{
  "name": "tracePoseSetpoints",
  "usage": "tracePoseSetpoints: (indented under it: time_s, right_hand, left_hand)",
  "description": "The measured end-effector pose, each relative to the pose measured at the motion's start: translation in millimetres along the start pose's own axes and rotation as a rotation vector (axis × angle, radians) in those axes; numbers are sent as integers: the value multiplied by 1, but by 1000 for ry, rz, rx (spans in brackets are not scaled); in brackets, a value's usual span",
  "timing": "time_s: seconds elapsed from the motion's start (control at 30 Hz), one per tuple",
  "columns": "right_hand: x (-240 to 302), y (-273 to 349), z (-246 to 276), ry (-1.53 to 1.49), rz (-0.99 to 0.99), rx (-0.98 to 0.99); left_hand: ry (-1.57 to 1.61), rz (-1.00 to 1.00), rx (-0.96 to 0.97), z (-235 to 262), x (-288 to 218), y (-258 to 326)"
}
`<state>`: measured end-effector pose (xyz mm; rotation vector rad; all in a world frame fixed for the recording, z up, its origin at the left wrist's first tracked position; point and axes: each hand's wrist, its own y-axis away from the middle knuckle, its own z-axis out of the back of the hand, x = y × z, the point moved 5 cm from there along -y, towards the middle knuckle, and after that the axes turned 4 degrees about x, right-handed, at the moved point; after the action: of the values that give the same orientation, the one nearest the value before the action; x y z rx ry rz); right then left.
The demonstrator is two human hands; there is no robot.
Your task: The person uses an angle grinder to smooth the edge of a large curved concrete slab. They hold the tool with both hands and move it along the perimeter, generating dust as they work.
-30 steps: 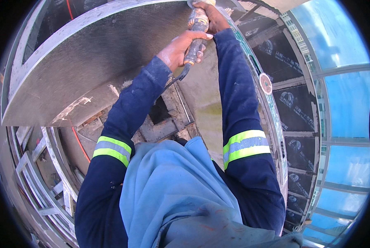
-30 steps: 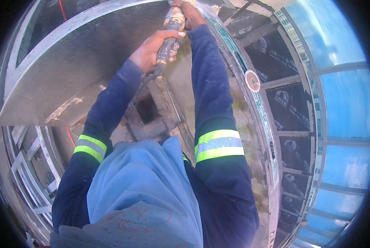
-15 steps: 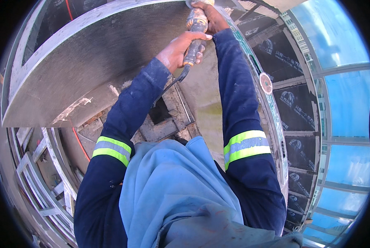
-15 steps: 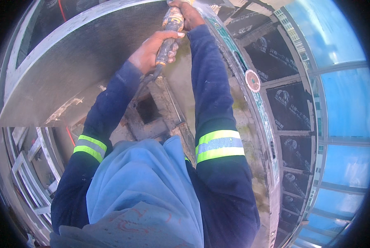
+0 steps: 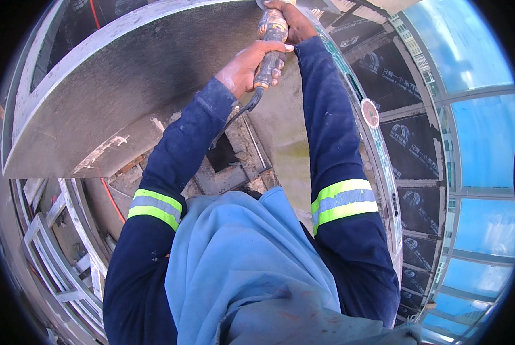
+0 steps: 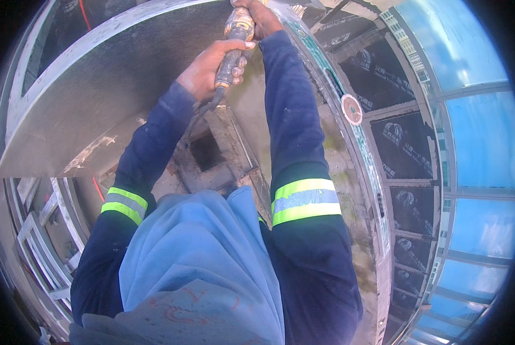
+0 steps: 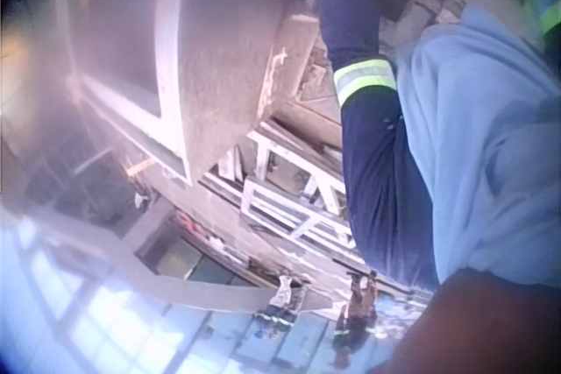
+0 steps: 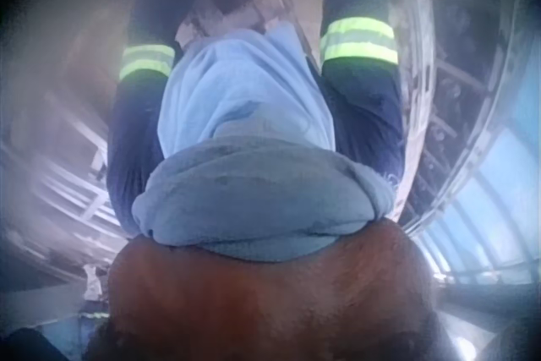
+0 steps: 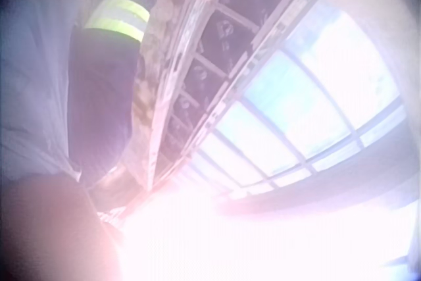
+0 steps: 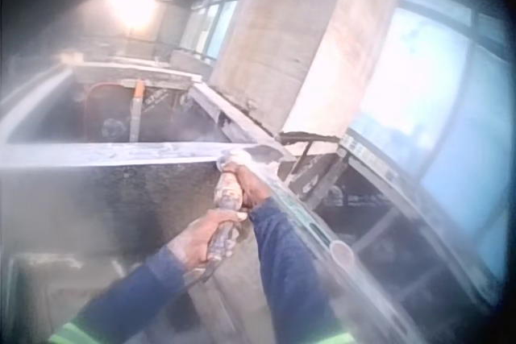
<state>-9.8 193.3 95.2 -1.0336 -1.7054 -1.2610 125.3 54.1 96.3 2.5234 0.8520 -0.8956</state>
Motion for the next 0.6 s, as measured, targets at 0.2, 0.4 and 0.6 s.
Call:
tracePoseSetpoints:
  time_s: [0.2,0.4,0.6]
  right_hand:
    - [14,-13,10,-62,80,-20]
    - [10,-15,15,-40,54,12]
    - [-38,77,-36,-57,282,-214]
  left_hand:
    - [-29,-44,5,-6,-12,-14]
    - [-49,-50,57,-4,-13,-3]
    - [-321,-73,-100,0,36,69]
